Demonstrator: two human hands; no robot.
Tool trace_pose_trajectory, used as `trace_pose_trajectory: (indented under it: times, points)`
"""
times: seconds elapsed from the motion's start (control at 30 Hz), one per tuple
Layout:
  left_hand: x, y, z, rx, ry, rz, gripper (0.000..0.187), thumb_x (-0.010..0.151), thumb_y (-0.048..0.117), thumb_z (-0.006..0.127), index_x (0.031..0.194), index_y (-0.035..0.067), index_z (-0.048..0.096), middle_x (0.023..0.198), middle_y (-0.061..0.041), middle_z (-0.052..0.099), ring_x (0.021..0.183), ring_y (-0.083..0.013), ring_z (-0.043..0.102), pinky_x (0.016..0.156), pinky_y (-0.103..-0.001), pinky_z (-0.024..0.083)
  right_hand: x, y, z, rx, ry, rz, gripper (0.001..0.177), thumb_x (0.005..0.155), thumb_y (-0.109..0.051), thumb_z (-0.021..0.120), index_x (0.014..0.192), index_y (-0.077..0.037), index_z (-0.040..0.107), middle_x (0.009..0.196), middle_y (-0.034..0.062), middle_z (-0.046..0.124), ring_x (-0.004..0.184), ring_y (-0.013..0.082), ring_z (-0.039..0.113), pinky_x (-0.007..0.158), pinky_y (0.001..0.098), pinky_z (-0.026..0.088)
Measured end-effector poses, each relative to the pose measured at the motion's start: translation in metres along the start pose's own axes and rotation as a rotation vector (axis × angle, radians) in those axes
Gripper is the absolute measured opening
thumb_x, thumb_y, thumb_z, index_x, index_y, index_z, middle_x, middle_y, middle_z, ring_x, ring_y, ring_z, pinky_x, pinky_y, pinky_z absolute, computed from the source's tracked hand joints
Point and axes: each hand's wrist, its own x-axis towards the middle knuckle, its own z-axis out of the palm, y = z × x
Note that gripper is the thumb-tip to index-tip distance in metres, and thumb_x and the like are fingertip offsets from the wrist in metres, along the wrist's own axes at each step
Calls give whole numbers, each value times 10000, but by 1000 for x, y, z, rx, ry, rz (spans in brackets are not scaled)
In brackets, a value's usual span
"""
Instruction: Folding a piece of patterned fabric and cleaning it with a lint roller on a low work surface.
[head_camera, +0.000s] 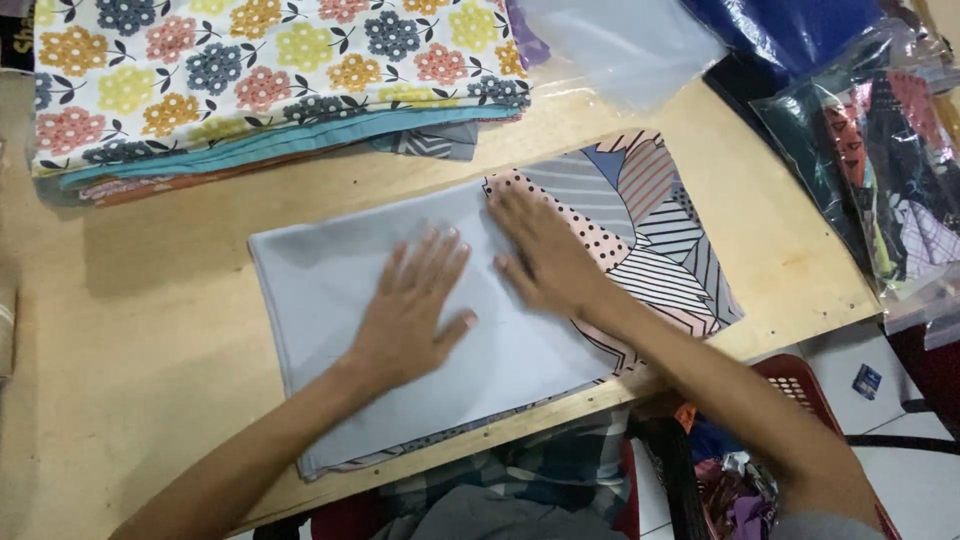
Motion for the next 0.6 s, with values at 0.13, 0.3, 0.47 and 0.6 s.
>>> trace_pose_trajectory:
  times: [0.13, 0.3, 0.47, 0.6]
  points:
    - [-2, -2, 5, -85, -218, 55, 772, 1017, 583, 349, 1612, 101, 259, 1690, -167, 190, 1556, -355, 137, 1239, -550, -14, -10, -9, -11, -54, -393, 261, 732, 1002, -546, 201, 1620, -163, 285, 1679, 193, 233, 1553, 374, 177, 1248, 554, 103]
    - [2, -3, 2, -57, -280, 59, 801, 996, 643, 311, 1613, 136, 255, 1695, -158, 159, 1559, -352, 120, 1232, -562, -31, -32, 34, -25, -187, -341, 316, 720, 1007, -563, 244, 1626, -200, 307, 1677, 188, 260, 1543, 391, 232, 1234, 568, 173]
    - [-1, -3, 4, -71, -265, 46, 790, 995, 631, 350, 1611, 145, 261, 1701, -146, 146, 1566, -343, 93, 1228, -560, -57, -55, 64, -46, -231, -217, 439, 711, 1020, -539, 308, 1620, -161, 362, 1650, 221, 323, 1525, 422, 262, 1219, 610, 162]
    - [-5, -4, 1, -61, -251, 14, 748, 1028, 619, 300, 1621, 164, 258, 1703, -127, 157, 1567, -315, 97, 1227, -562, -37, -67, 74, -47, -245, -198, 518, 693, 1040, -529, 255, 1638, -187, 330, 1692, 167, 266, 1556, 382, 216, 1253, 534, 111]
